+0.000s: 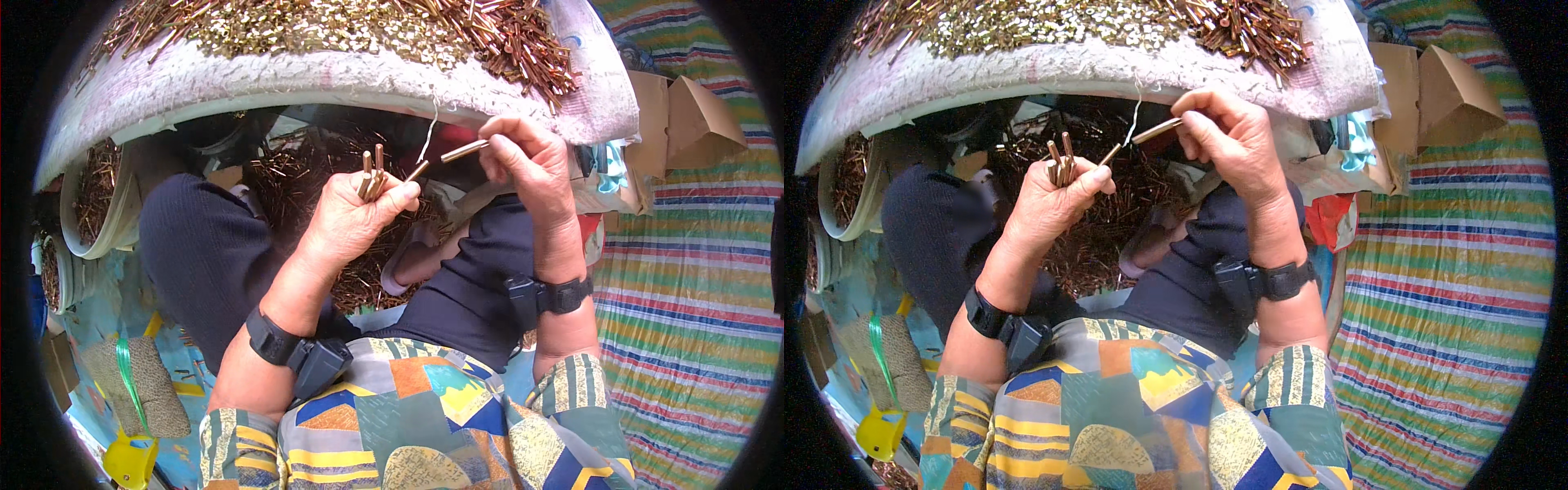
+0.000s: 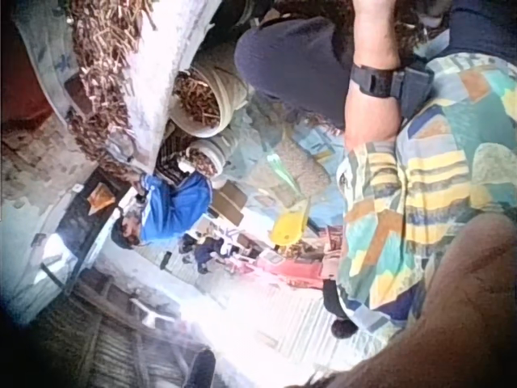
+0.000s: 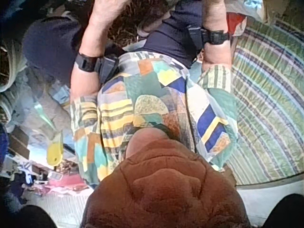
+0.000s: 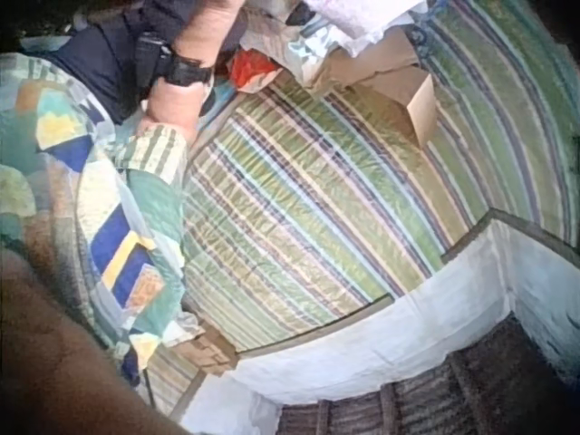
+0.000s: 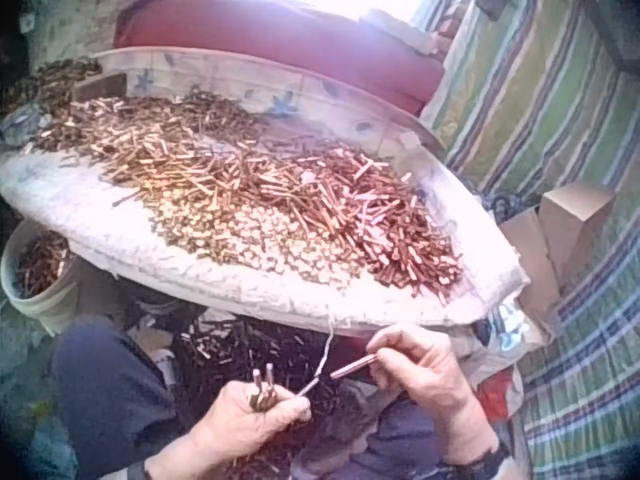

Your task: Bundling and organizing small copper and brass metal components into sets.

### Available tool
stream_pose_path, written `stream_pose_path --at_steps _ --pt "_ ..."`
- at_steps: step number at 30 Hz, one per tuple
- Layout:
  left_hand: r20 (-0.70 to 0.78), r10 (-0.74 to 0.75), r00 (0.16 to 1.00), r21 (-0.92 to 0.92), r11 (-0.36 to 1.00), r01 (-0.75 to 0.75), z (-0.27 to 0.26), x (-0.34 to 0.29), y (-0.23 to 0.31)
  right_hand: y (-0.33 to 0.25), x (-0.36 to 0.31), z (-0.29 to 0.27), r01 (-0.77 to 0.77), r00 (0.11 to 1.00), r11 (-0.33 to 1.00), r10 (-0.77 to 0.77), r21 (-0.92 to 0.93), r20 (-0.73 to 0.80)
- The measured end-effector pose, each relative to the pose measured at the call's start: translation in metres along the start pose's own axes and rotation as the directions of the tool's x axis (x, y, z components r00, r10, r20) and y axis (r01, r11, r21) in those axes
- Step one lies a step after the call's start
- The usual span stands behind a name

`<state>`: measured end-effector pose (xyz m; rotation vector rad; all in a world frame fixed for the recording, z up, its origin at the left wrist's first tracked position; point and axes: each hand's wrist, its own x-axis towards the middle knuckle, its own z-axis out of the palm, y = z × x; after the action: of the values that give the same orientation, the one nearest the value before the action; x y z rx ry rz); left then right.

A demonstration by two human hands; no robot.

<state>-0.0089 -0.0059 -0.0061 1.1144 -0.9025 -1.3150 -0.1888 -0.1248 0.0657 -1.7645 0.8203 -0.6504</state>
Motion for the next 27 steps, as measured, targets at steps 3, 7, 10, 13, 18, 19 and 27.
stream_pose_path --at_steps 3,7,10,13,18,19,27 --pt "0.033 0.021 0.999 -0.03 0.999 -0.02 0.002 0.001 0.004 -0.003 0.002 0.007 -0.004 0.999 0.998 0.001 0.066 0.048" --pt "0.033 0.0 0.999 -0.024 1.0 0.001 0.002 -0.002 0.011 -0.006 0.005 0.012 -0.005 0.991 0.995 -0.008 0.098 0.133" --pt "0.074 -0.084 0.994 -0.049 0.995 0.088 -0.001 -0.004 0.018 -0.012 0.002 0.025 -0.134 0.967 0.985 0.107 0.107 0.231" --pt "-0.201 -0.164 0.966 -0.227 0.967 0.117 -0.002 -0.001 0.005 -0.002 -0.005 0.057 -0.242 0.926 0.952 0.17 0.186 0.336" --pt "-0.489 -0.095 0.867 -0.285 0.957 -0.056 -0.01 0.005 0.003 0.018 -0.013 0.087 -0.313 0.941 0.842 0.215 0.438 0.26" --pt "-0.537 -0.064 0.841 -0.277 0.955 -0.105 -0.009 0.005 0.004 0.019 -0.013 0.087 -0.316 0.946 0.824 0.234 0.471 0.224" --pt "-0.145 0.009 0.989 -0.08 0.997 -0.021 -0.005 -0.005 0.009 0.01 0.003 0.053 -0.18 0.983 0.915 0.151 0.362 0.106"
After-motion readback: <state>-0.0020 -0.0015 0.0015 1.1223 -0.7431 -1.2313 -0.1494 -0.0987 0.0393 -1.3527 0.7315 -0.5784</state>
